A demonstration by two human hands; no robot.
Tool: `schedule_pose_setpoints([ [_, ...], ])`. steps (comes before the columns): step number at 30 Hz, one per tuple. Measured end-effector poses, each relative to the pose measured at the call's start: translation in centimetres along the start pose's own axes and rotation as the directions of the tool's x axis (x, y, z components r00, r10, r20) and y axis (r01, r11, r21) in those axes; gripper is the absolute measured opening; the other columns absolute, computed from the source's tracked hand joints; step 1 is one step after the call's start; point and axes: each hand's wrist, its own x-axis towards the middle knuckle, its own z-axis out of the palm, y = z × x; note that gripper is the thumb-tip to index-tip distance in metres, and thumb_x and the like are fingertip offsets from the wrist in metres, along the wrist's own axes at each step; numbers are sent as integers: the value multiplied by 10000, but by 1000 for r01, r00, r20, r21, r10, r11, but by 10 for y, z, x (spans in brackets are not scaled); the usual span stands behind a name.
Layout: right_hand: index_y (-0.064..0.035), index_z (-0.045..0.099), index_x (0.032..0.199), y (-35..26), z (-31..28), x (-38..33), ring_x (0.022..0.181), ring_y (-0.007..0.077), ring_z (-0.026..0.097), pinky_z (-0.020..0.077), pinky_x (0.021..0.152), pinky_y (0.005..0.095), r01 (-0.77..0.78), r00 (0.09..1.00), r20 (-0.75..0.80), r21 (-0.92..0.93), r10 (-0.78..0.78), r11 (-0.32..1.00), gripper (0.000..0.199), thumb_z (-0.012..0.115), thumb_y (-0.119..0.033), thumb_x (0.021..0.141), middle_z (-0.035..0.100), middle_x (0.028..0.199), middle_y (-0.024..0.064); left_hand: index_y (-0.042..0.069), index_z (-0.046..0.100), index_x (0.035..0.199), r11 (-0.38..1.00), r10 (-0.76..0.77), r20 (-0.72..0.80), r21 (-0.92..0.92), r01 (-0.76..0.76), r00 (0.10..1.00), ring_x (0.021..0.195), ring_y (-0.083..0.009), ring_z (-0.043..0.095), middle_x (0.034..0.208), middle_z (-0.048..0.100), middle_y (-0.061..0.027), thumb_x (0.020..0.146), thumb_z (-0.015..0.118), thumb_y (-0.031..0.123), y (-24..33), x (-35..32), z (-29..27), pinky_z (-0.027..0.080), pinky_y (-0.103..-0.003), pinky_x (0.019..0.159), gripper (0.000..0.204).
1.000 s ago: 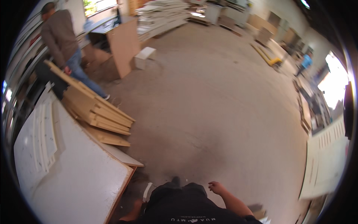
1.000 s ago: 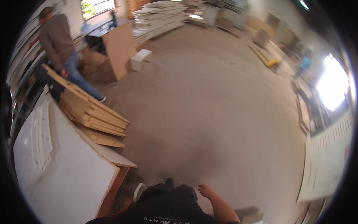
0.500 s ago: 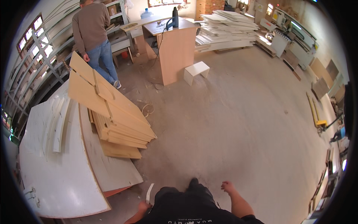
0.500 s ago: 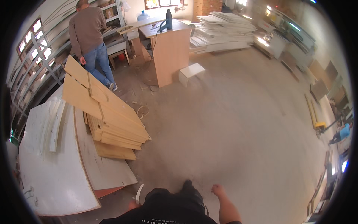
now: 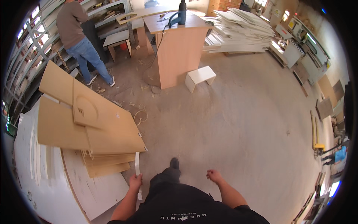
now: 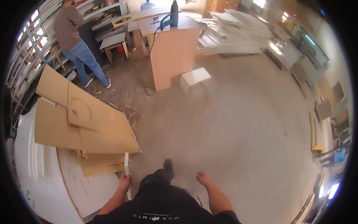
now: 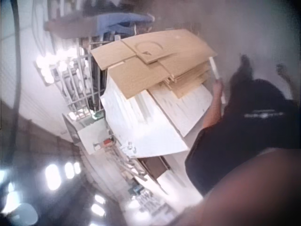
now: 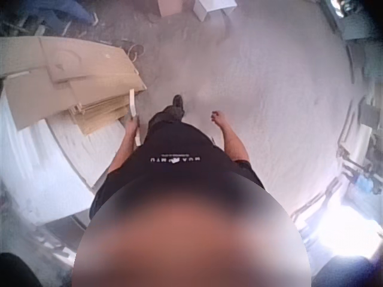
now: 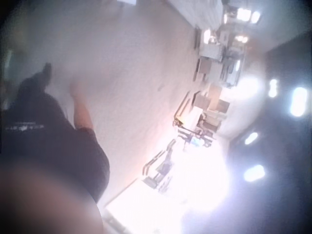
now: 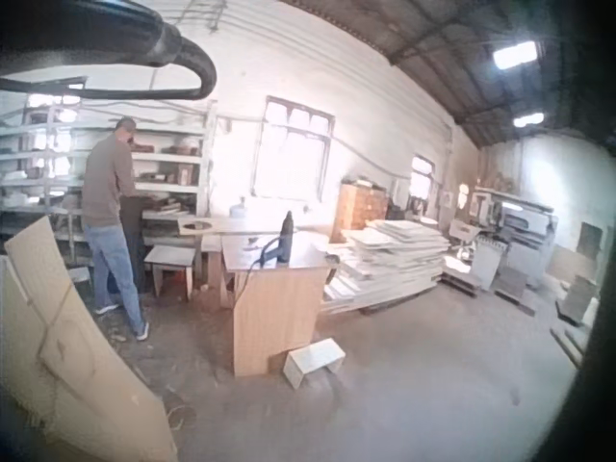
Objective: The person heats a strip of edge banding with a heat gun, then presses it onto the edge of a wooden panel. They repeat this process on multiple panels, walking between workstations and stacking finished pieces.
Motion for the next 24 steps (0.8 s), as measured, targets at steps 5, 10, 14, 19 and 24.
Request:
schedule_pose_setpoints([
  [5, -9, 612, 1249, -33, -32, 50, 846, 239, 708, 560, 733, 364, -156, 986, 60, 26, 154, 987, 385, 579, -192, 912, 718, 997, 153, 21, 622, 877, 953, 213, 104, 198, -230, 972, 512, -138, 515, 658, 568, -20, 924, 672, 308, 148, 81, 32, 422, -314, 488, 295],
  [10, -13, 602, 1245, -126, -86, 131, 833, 234, 702, 542, 681, 348, -173, 984, -27, 133, 178, 976, 355, 576, -153, 921, 708, 992, 146, 53, 594, 861, 961, 258, 181, 55, -271, 949, 549, -82, 485, 645, 513, 23, 942, 658, 298, 291, 161, 76, 417, -275, 511, 267],
  [14, -13, 593, 1248, -255, -104, 213, 828, 202, 688, 527, 690, 328, 25, 999, 36, 14, -25, 1000, 333, 545, -157, 952, 705, 998, 108, 40, 637, 890, 949, 316, 177, -53, -312, 932, 564, -90, 485, 640, 519, 22, 926, 677, 328, 381, 225, 116, 428, -291, 539, 293],
  [19, 7, 590, 1260, -504, -117, 222, 990, 193, 645, 501, 891, 327, 454, 855, 208, 145, -476, 879, 341, 571, -169, 968, 691, 1031, 117, 46, 655, 939, 941, 335, 114, 9, -338, 935, 565, -80, 482, 650, 527, 30, 928, 679, 287, 478, 292, 123, 424, -274, 540, 242],
  [24, 49, 608, 1195, -724, -154, 140, 1091, 286, 602, 454, 974, 405, 675, 93, 665, 505, -741, 538, 350, 485, -224, 1013, 644, 1147, 160, 43, 657, 1006, 911, 413, -32, 13, -413, 910, 563, -57, 475, 663, 530, 41, 946, 663, 215, 552, 354, 106, 406, -241, 532, 183],
])
